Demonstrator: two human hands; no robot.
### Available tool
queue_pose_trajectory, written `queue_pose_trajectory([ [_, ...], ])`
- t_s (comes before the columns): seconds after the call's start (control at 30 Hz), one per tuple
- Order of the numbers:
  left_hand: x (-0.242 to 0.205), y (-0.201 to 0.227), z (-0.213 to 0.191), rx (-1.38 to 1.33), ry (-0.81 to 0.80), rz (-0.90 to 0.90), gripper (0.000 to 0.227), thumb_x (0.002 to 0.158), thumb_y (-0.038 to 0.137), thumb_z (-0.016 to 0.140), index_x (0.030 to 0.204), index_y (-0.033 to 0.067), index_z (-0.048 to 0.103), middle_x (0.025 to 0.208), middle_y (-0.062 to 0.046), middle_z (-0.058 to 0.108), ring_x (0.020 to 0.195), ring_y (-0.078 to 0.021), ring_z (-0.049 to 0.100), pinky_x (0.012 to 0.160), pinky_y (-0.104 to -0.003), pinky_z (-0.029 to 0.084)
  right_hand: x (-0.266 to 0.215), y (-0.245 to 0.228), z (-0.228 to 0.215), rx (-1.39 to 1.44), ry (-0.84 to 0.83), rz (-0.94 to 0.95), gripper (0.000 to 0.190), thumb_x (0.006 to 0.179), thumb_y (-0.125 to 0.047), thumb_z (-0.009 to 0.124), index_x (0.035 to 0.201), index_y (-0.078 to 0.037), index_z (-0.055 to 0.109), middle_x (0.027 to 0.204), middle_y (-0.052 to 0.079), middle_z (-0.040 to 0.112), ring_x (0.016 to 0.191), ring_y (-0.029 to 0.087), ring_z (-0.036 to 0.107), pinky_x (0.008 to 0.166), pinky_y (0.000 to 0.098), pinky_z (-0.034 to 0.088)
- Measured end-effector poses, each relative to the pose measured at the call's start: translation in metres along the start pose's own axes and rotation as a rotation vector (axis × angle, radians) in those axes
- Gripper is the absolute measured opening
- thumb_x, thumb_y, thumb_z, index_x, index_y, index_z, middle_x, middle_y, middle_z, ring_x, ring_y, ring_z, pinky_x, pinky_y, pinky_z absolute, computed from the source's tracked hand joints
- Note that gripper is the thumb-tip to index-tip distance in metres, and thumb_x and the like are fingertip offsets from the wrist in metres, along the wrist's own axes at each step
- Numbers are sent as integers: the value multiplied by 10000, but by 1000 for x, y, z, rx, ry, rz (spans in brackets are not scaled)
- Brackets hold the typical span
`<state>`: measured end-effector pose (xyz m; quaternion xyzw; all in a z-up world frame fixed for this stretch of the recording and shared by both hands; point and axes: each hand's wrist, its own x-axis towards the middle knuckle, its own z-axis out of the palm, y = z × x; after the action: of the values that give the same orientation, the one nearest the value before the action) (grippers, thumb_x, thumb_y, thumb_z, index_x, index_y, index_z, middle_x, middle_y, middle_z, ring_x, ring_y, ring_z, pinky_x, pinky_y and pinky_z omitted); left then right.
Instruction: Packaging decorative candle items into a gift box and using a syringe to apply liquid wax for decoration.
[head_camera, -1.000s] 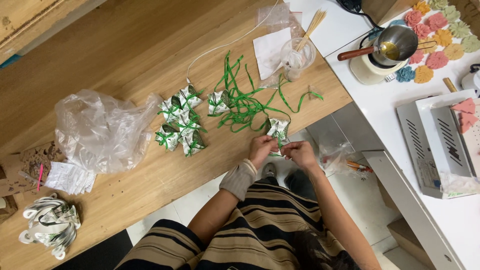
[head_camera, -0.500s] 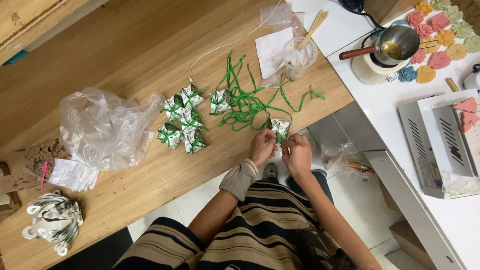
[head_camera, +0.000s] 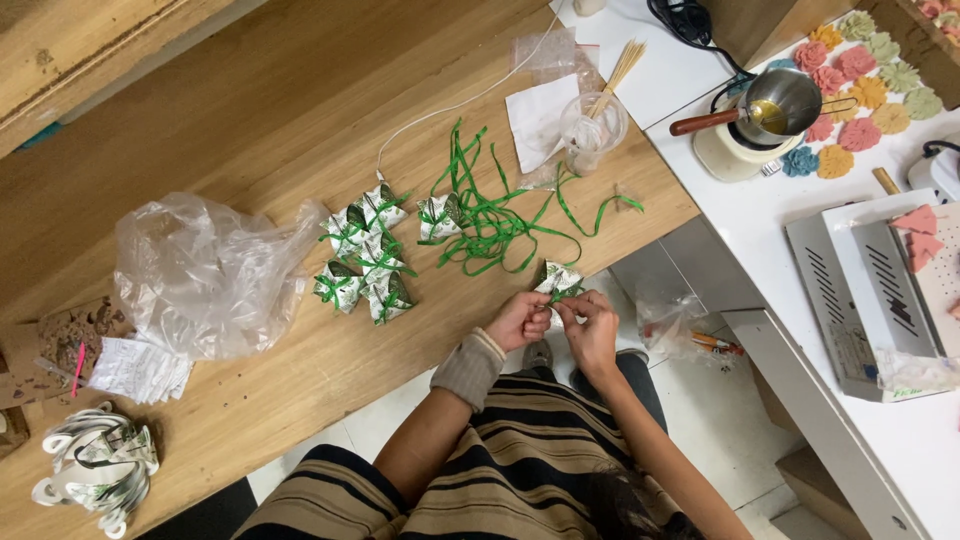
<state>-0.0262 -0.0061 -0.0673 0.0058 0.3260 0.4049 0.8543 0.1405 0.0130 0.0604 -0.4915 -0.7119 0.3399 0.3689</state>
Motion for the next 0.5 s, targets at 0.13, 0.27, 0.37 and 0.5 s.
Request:
queue_pose_trajectory([
  [0.13,-12,1,13,81,5,73,161,1034,190,566,889,122,553,621,58,462,466,-54,369,393,-231,268,-8,10,0,96,-36,135,154,840,-104,798,952,1,789,769,100,668,676,173,625,618,333,499],
  [0.27,-42,10,48,246,217,238,83,972,170,669,957,102,624,671,50,518,519,-53,443,449,-218,311,-5,22,-3,105,-82,265,178,866,-137,787,994,-15,805,769,96,681,654,163,605,619,332,478],
  [0.37,-52,13,37,305,262,351,105,963,192,704,989,98,665,693,45,549,536,-58,481,469,-218,339,-5,48,1,89,-91,357,178,883,-150,774,982,-7,811,775,111,711,675,168,618,648,348,488],
  [0.5,-60,15,13,174,294,401,128,960,164,697,1061,87,711,798,39,631,643,-73,573,585,-238,443,-9,74,7,180,-86,517,180,874,-149,749,950,0,816,845,77,784,770,124,696,748,314,537],
])
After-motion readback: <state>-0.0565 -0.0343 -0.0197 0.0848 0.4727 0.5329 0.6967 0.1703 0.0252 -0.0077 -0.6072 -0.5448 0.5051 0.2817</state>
